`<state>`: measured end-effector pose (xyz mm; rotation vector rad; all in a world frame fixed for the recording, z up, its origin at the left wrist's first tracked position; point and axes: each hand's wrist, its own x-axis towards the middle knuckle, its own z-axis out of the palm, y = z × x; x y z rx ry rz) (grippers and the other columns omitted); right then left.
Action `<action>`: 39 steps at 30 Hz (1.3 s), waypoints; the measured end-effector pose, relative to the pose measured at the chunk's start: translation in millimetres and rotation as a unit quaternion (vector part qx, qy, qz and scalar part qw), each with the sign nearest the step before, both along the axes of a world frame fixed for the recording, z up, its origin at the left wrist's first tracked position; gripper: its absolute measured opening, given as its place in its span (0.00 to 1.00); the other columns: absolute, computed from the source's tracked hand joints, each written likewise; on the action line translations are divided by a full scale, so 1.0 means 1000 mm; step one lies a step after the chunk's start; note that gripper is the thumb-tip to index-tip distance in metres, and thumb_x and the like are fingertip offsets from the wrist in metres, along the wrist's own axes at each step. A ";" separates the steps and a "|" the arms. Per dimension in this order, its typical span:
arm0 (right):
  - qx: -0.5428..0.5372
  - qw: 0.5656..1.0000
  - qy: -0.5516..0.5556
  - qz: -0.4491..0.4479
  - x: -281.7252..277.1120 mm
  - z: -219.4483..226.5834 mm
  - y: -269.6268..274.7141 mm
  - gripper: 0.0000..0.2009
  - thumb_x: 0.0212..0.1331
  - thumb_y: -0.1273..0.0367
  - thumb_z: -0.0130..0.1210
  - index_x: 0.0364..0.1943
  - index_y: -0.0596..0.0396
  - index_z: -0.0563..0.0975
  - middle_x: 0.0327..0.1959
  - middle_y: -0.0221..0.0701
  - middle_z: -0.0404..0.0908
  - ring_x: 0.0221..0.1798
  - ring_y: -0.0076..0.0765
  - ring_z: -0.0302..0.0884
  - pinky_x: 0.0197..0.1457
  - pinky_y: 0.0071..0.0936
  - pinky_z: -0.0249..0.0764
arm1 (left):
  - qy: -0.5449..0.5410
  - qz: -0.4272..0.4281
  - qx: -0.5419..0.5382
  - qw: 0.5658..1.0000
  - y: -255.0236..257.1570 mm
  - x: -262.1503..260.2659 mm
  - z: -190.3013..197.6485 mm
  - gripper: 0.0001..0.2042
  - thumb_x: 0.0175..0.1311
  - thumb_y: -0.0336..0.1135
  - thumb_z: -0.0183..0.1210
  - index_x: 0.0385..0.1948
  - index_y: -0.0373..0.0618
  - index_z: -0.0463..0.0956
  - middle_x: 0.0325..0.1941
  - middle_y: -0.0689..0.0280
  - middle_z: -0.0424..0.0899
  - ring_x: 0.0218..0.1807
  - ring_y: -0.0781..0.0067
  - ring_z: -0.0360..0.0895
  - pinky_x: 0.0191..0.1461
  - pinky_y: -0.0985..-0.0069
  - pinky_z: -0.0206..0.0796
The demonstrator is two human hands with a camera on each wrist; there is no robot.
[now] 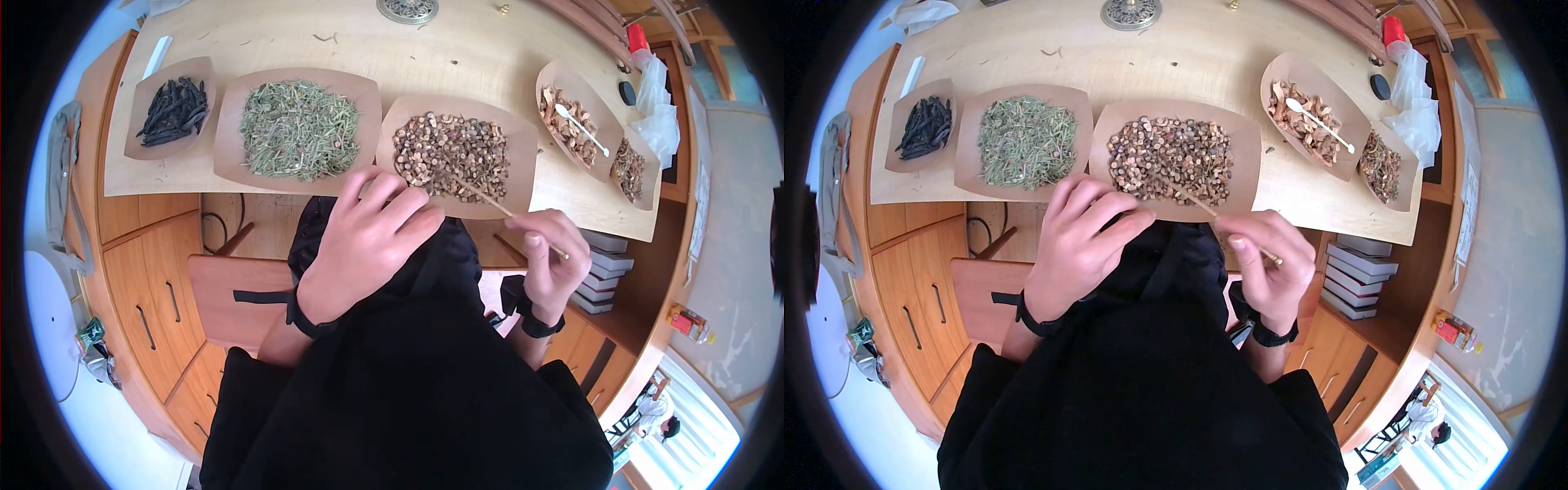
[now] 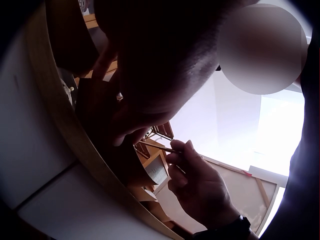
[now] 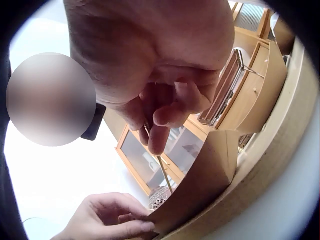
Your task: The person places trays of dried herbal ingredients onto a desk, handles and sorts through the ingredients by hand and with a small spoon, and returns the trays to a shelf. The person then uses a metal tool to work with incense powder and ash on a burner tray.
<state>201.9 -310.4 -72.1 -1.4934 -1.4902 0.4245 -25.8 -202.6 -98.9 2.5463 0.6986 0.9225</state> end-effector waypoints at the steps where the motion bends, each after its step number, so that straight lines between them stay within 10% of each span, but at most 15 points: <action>1: -0.010 1.000 0.012 0.005 -0.003 0.002 0.000 0.06 0.64 0.76 0.62 0.41 0.63 0.87 0.36 0.38 0.89 0.35 0.33 0.84 0.40 0.25 0.77 | -0.001 -0.001 -0.001 1.000 0.000 0.000 0.000 0.14 0.43 0.24 0.65 0.36 0.44 0.86 0.38 0.68 0.80 0.42 0.64 0.77 0.54 0.62 0.69; 14: -0.057 0.989 0.040 -0.134 0.021 -0.005 -0.006 0.08 0.70 0.75 0.57 0.40 0.64 0.86 0.35 0.35 0.87 0.37 0.28 0.82 0.41 0.23 0.74 | 0.007 -0.003 0.001 1.000 0.001 0.001 0.001 0.14 0.44 0.23 0.65 0.36 0.45 0.87 0.38 0.69 0.81 0.41 0.64 0.77 0.51 0.62 0.69; 20: -0.053 0.990 0.129 -0.025 0.037 -0.004 -0.021 0.09 0.72 0.72 0.57 0.39 0.62 0.86 0.36 0.34 0.87 0.32 0.21 0.74 0.35 0.20 0.68 | 0.006 0.001 0.006 1.000 0.001 0.001 0.002 0.13 0.45 0.24 0.65 0.35 0.45 0.87 0.38 0.69 0.81 0.41 0.64 0.77 0.50 0.62 0.69; 26: -0.023 0.978 0.157 -0.136 0.043 -0.018 -0.015 0.09 0.75 0.72 0.53 0.43 0.63 0.84 0.36 0.35 0.85 0.29 0.19 0.70 0.35 0.18 0.66 | 0.007 0.003 0.007 1.000 0.000 0.002 0.002 0.13 0.45 0.24 0.66 0.36 0.45 0.87 0.38 0.69 0.81 0.41 0.64 0.77 0.50 0.62 0.69; 39: -0.049 0.987 0.128 -0.079 0.037 -0.021 -0.013 0.08 0.73 0.73 0.55 0.44 0.63 0.85 0.40 0.33 0.84 0.32 0.20 0.73 0.35 0.17 0.69 | 0.004 0.004 0.006 1.000 0.000 0.002 0.003 0.13 0.45 0.24 0.66 0.35 0.46 0.87 0.38 0.69 0.82 0.41 0.63 0.77 0.50 0.62 0.69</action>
